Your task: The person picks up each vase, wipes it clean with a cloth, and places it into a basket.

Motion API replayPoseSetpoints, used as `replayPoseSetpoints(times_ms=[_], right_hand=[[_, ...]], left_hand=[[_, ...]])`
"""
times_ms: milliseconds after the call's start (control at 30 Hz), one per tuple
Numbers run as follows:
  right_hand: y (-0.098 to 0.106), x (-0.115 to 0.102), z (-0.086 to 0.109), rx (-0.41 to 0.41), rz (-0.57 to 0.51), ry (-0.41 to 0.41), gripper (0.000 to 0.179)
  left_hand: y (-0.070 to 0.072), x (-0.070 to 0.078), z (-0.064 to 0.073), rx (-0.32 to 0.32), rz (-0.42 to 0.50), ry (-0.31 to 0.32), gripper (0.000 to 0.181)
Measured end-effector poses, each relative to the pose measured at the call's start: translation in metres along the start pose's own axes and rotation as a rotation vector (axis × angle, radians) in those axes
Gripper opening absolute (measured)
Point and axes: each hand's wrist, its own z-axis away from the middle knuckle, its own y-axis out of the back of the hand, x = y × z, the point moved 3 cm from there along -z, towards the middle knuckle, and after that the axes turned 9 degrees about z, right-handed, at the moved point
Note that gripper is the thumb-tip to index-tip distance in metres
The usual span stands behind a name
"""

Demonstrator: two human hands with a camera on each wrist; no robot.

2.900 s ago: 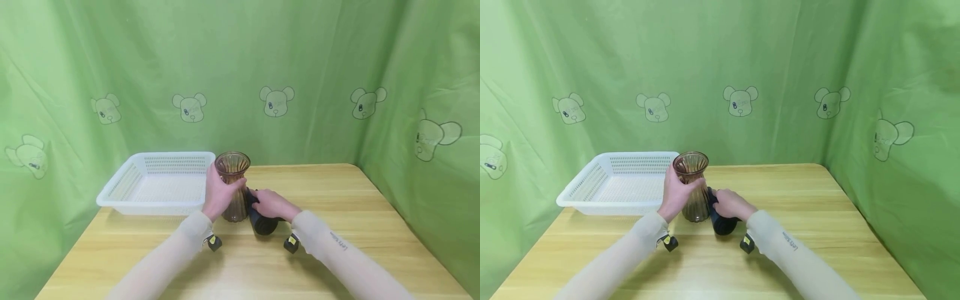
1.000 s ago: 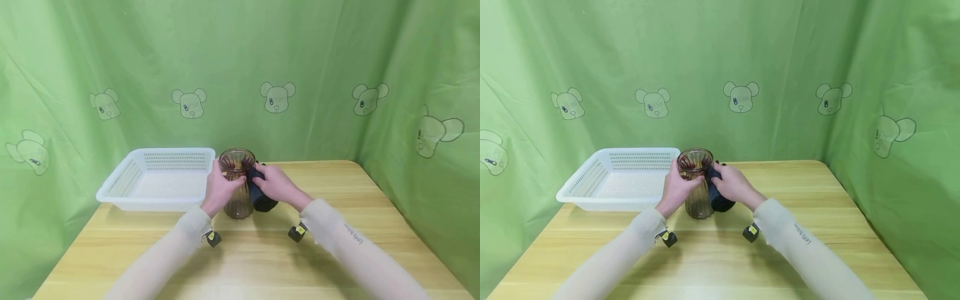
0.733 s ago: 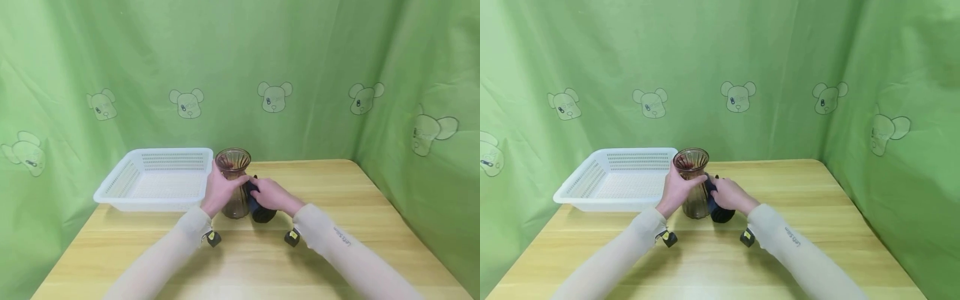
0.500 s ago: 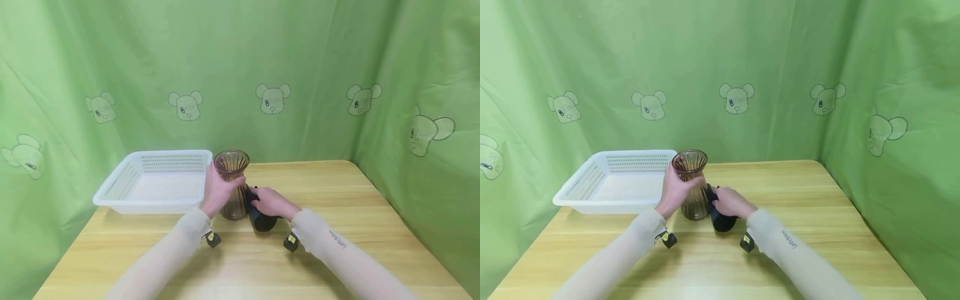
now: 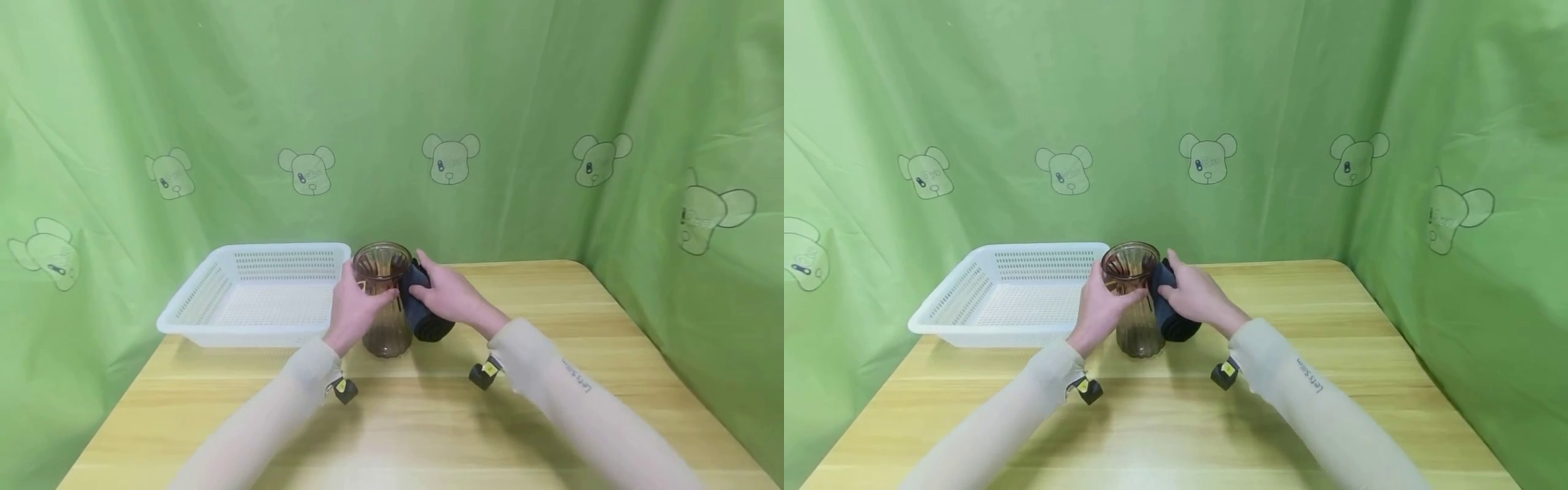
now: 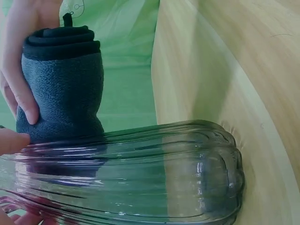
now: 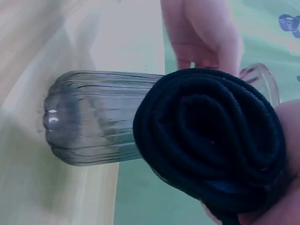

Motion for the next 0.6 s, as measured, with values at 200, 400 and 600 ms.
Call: replayPoseSetpoints(times_ms=[200,400,600], right_hand=[[-0.013,0.001,0.001,-0.021,0.09,0.044,0.038],[-0.045,0.014,0.002,-0.103,0.139,0.047,0.013],[-0.069,0.031,0.004,-0.212,0.18,0.014,0.003]], left_hand=[[-0.002,0.002,0.001,-0.041,-0.001,0.025,0.08],[-0.004,0.004,0.001,-0.059,0.063,0.037,0.089],[-0.007,0.001,-0.001,-0.049,0.118,-0.031,0.082]])
